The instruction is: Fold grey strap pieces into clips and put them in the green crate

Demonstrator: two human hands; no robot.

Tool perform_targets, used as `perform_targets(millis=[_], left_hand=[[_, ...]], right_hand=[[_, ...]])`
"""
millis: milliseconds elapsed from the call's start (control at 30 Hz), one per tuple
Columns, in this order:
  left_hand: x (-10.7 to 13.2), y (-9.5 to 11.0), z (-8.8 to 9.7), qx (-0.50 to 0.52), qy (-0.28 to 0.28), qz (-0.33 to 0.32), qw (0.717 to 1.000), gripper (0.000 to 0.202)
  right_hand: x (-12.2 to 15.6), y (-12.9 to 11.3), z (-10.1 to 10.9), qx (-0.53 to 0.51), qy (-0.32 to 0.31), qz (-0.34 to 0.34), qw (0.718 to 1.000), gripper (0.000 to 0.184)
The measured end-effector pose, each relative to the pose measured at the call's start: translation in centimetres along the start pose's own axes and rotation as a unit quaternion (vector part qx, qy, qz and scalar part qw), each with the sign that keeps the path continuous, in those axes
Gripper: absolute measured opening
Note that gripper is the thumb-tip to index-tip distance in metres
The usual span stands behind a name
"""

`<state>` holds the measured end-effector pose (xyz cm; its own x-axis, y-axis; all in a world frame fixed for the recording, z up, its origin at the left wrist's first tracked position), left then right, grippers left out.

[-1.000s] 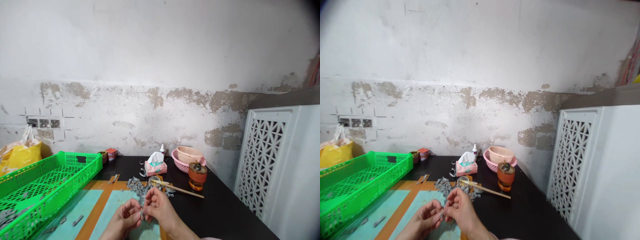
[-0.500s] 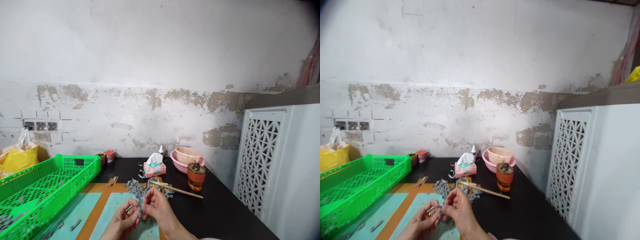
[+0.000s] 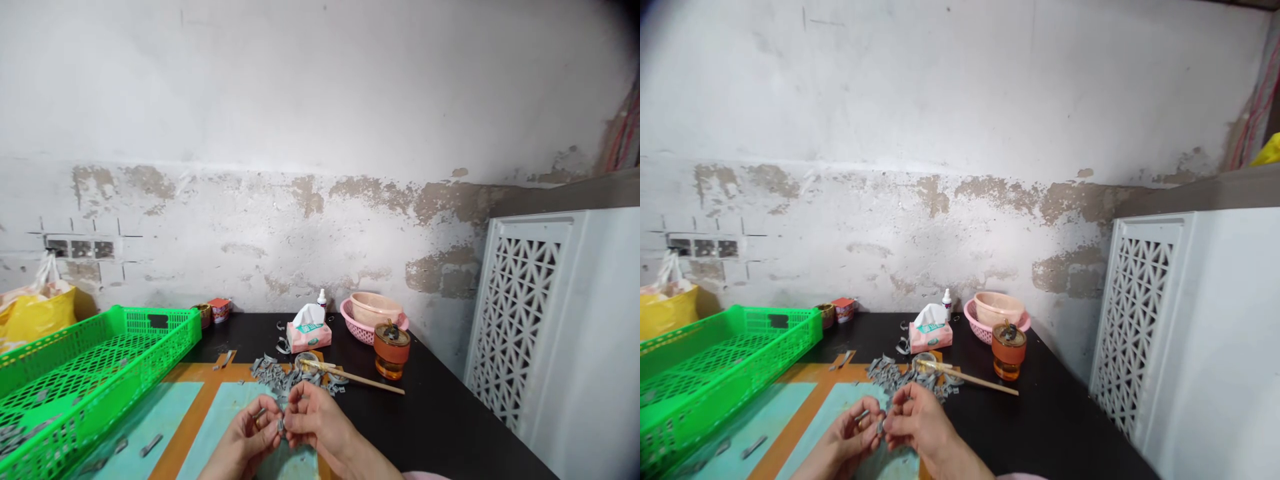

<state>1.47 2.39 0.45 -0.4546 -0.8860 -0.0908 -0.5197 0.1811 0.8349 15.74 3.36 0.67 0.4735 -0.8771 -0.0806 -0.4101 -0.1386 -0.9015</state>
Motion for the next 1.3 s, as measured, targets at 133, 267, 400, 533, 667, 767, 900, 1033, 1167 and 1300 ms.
perform_targets(millis=[133, 267, 400, 533, 667, 767, 900, 1033, 1167, 1300], left_hand=[[-0.1, -0.2, 0.1, -0.032, -0.004, -0.01, 0.999, 0.024], [-0.3, -0.4, 0.9, -0.083, -0.005, -0.036, 0.996, 0.021], [-0.5, -0.4, 1.7, -0.106, 0.0, -0.054, 0.993, 0.021], [-0.5, -0.3, 1.6, -0.119, -0.011, -0.054, 0.991, 0.022], [-0.6, -0.5, 1.5, -0.137, -0.017, -0.05, 0.989, 0.024], [-0.5, -0.3, 1.3, -0.133, -0.001, -0.048, 0.99, 0.026], [-0.2, 0.3, 0.5, -0.079, 0.045, -0.012, 0.996, 0.026], [0.1, 0.6, -0.2, -0.098, 0.06, -0.025, 0.993, 0.027], [0.1, 0.3, 0.0, -0.11, 0.07, -0.039, 0.991, 0.032], [0.2, 0.5, 0.2, -0.106, 0.073, -0.035, 0.991, 0.032]], right_hand=[[-0.2, 0.1, 0.4, 0.033, 0.026, 0.003, 0.999, 0.057], [-0.1, -0.2, 0.5, 0.068, 0.044, 0.017, 0.997, 0.051], [0.1, -0.7, 0.3, 0.069, 0.039, 0.021, 0.997, 0.053], [-0.1, -0.7, 0.3, 0.073, 0.062, 0.034, 0.995, 0.063], [-0.3, -0.4, 0.2, 0.105, 0.062, 0.012, 0.992, 0.062], [-0.3, -0.4, 0.3, 0.122, 0.07, 0.003, 0.99, 0.059], [-0.4, -0.4, 0.5, 0.115, 0.076, 0.015, 0.99, 0.055], [-0.4, -0.3, 0.5, 0.118, 0.068, 0.026, 0.99, 0.053], [-0.2, -0.8, 0.3, 0.155, 0.058, 0.051, 0.985, 0.048], [0.2, -1.8, 0.4, 0.166, -0.013, 0.044, 0.985, 0.043]])
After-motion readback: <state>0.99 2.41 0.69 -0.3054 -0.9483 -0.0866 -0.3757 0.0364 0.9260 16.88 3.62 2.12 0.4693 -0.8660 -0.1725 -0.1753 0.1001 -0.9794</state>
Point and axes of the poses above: each hand's wrist, its own x-axis away from the middle knuckle, its own z-axis out of the back of the hand, y = z × x, the point moved 2 cm from there along -x, towards the middle knuckle, and after that the axes turned 7 degrees about -y, right-handed, at the moved point
